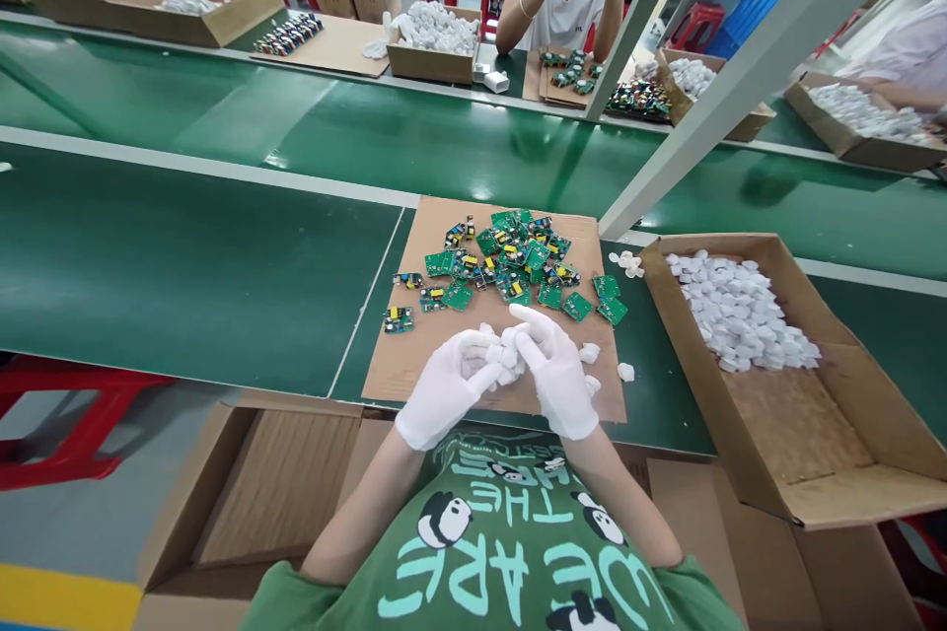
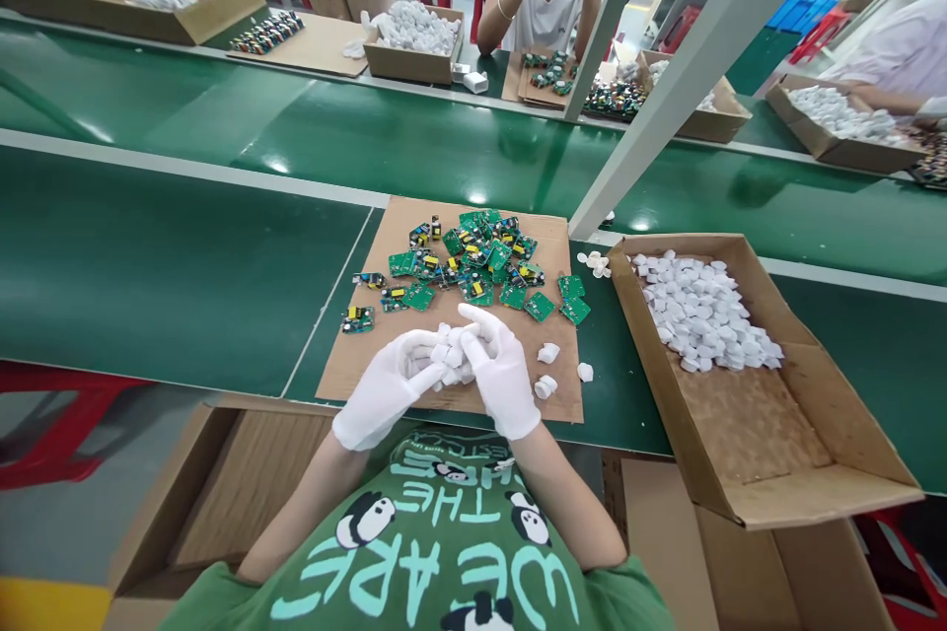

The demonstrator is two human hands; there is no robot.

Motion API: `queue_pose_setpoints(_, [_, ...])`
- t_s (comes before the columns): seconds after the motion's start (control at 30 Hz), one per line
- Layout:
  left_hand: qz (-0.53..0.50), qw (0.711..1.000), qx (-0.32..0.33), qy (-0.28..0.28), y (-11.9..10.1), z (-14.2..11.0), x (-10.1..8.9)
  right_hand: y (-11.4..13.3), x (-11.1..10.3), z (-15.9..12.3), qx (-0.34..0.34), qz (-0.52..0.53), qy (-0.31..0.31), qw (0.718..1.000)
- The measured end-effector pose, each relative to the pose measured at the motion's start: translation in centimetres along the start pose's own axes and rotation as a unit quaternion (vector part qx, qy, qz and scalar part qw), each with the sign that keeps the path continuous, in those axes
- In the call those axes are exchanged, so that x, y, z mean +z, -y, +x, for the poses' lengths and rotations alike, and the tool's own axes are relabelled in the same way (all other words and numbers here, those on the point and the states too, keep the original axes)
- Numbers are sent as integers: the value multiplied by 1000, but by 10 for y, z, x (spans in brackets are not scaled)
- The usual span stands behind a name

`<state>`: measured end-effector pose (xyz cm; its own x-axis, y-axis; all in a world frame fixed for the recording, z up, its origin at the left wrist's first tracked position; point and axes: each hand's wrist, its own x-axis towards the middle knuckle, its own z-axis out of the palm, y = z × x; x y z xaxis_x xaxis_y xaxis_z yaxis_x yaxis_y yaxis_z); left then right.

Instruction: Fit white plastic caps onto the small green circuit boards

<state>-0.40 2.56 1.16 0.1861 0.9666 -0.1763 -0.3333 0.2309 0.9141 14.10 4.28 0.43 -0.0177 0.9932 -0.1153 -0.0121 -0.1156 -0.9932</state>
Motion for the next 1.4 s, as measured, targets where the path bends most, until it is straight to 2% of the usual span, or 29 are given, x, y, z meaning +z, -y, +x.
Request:
queue_pose_setpoints(0.1, [-9, 1000, 0, -15, 1, -1, -1, -3, -3, -1, 8, -5, -73, 997])
queue_pose_setpoints(0.17, [-9, 999, 7, -36, 2, -1, -2, -2, -6, -3, -10, -46, -92, 995])
queue_pose_setpoints(0.33, [46, 996, 40, -70, 7, 0, -4, 2, -9, -10, -74, -131, 35, 988])
queue_pose_setpoints(0.4, [59, 994, 44, -77, 9, 1, -5, 2, -8, -10, -56, -114, 31, 991])
queue_pose_setpoints(0.5, [22, 995, 38, -86, 10, 2, -5, 0, -9, -9, -24, -84, -11, 996])
queue_pose_setpoints(0.6, [-28, 993, 50, -104, 10, 3, -4, -4, -10, -11, -33, -82, -15, 996])
queue_pose_setpoints(0.7, [-44, 988, 55, -139, 12, 4, 0, -11, -7, -16, -107, -128, -16, 986])
queue_pose_setpoints(0.83, [-50, 985, 13, -162, 15, 3, 7, -18, -2, -19, -246, -247, -68, 935])
queue_pose_setpoints(0.93, [-76, 984, -16, -157, 15, 2, 9, -18, 0, -21, -285, -253, -75, 922])
queue_pose_setpoints(1.0, [-101, 982, -17, -161, 14, 3, 5, -15, 0, -23, -263, -217, -75, 937])
queue_pose_setpoints(1.07, [-70, 983, 2, -170, 14, 5, -3, -10, -1, -25, -200, -153, -76, 965])
queue_pose_setpoints(1.17, [117, 973, 59, -191, 18, 5, -21, 0, -8, -27, -80, -48, -62, 994])
queue_pose_setpoints(1.27, [243, 944, 88, -205, 24, 2, -38, 11, -19, -24, 6, -11, -25, 1000])
queue_pose_setpoints(1.33, [299, 928, 96, -202, 25, -1, -45, 17, -25, -21, 37, -21, 5, 999])
queue_pose_setpoints(1.4, [396, 893, 118, -181, 22, -1, -50, 20, -29, -19, 40, -19, 41, 998])
